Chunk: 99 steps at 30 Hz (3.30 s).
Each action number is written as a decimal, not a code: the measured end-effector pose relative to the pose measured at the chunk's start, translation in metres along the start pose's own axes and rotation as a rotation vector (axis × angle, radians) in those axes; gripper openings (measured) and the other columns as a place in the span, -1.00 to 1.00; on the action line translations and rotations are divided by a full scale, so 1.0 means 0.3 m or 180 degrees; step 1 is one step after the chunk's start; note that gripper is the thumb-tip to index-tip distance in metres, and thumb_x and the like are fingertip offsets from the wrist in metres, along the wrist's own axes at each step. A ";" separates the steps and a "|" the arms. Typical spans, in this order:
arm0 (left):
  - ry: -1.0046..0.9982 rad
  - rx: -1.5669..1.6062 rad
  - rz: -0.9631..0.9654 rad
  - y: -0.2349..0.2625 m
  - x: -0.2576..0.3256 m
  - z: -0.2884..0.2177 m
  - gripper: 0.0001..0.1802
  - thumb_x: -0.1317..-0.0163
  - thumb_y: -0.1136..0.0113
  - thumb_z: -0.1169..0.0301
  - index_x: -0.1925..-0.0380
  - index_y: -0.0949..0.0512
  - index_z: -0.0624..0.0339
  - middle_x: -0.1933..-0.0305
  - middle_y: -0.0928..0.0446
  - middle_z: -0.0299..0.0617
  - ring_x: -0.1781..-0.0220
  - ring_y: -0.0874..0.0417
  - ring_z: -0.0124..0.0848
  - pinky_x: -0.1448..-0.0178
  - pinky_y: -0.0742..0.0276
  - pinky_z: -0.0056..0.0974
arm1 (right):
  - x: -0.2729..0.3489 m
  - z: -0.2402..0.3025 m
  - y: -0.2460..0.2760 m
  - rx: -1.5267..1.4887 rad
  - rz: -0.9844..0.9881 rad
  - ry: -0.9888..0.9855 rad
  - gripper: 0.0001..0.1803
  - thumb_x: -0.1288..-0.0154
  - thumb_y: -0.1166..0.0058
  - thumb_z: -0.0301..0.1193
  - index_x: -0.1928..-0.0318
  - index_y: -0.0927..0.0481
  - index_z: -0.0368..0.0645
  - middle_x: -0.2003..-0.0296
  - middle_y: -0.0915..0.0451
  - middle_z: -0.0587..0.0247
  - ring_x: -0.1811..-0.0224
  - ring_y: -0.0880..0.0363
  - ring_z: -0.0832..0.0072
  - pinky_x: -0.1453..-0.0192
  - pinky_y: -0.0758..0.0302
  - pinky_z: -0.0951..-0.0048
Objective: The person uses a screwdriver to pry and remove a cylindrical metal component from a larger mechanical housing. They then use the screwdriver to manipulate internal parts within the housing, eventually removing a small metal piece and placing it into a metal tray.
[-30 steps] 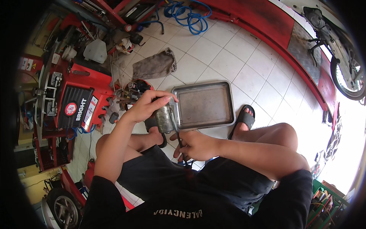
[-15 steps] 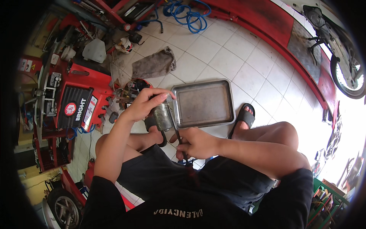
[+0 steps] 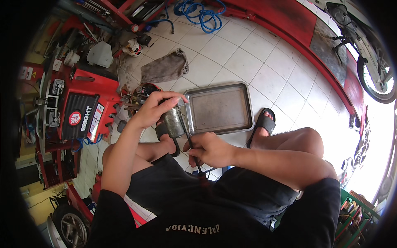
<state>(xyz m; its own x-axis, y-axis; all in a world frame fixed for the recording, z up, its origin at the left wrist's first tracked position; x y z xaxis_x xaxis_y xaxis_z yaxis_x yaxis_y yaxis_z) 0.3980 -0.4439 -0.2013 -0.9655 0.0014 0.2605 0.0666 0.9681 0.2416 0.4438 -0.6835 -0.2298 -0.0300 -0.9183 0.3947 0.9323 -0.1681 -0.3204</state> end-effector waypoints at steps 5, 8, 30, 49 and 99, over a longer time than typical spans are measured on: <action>-0.0043 0.0101 -0.0208 0.024 -0.001 0.009 -0.63 -0.54 -0.14 0.12 0.01 -0.73 0.16 0.45 -0.46 -0.49 0.47 -0.32 -0.71 0.42 -0.19 -0.45 | 0.016 0.089 0.010 0.1052 -0.0527 -0.0096 -0.58 -0.39 -0.35 -0.21 0.37 -0.52 -0.30 0.58 -0.60 0.13 0.49 -0.64 0.40 0.34 -0.53 0.31; 0.0035 0.0243 -0.0284 0.029 0.001 0.011 -0.63 -0.54 -0.13 0.11 -0.01 -0.73 0.13 0.51 -0.39 -0.54 0.56 -0.24 -0.73 0.50 -0.11 -0.46 | -0.003 0.048 0.025 0.1537 -0.0754 0.0531 -0.51 -0.38 -0.35 -0.11 0.41 -0.50 -0.28 0.64 -0.51 0.10 0.58 -0.52 0.24 0.39 -0.42 0.18; 0.0095 0.0236 -0.0515 0.050 -0.007 0.028 -0.65 -0.55 -0.11 0.21 0.02 -0.71 0.26 0.25 -0.58 -0.36 0.28 -0.48 -0.63 0.16 -0.41 -0.42 | 0.016 0.104 0.044 0.2165 -0.1137 0.0753 -0.61 -0.42 -0.26 -0.15 0.32 -0.59 -0.26 0.62 -0.55 0.00 0.52 -0.58 -0.04 0.36 -0.47 0.07; -0.0587 -0.0200 -0.0774 -0.003 -0.012 -0.010 -0.63 -0.54 -0.15 0.17 0.00 -0.71 0.26 0.24 -0.69 -0.26 0.20 -0.59 -0.54 0.04 -0.51 -0.37 | 0.002 0.124 0.076 0.0240 -0.1418 0.0721 -0.66 -0.68 0.10 -0.30 0.22 -0.54 -0.32 0.49 -0.53 0.24 0.43 -0.50 0.53 0.30 -0.45 0.34; -0.0836 -0.0276 -0.0999 -0.096 0.012 -0.066 -0.67 -0.52 -0.17 0.28 -0.02 -0.66 0.35 0.13 -0.73 -0.12 0.08 -0.67 -0.48 -0.09 -0.56 -0.32 | -0.073 0.167 0.131 -0.0179 -0.1477 0.0515 -0.67 -0.36 -0.40 -0.30 0.05 -0.65 -0.30 0.56 -0.54 0.47 0.67 -0.37 0.70 0.63 -0.31 0.51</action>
<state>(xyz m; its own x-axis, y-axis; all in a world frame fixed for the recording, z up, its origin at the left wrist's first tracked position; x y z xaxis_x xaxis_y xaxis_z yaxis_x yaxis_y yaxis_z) 0.3977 -0.4767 -0.1890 -0.9730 -0.2156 -0.0829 -0.2310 0.9071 0.3519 0.4993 -0.6521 -0.2079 -0.4972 -0.7851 0.3693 0.7865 -0.5876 -0.1903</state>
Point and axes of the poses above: each hand's wrist, its own x-axis away from the middle knuckle, its own y-axis out of the back of the hand, z = x × y, the point moved 1 cm from there along -x, towards the middle knuckle
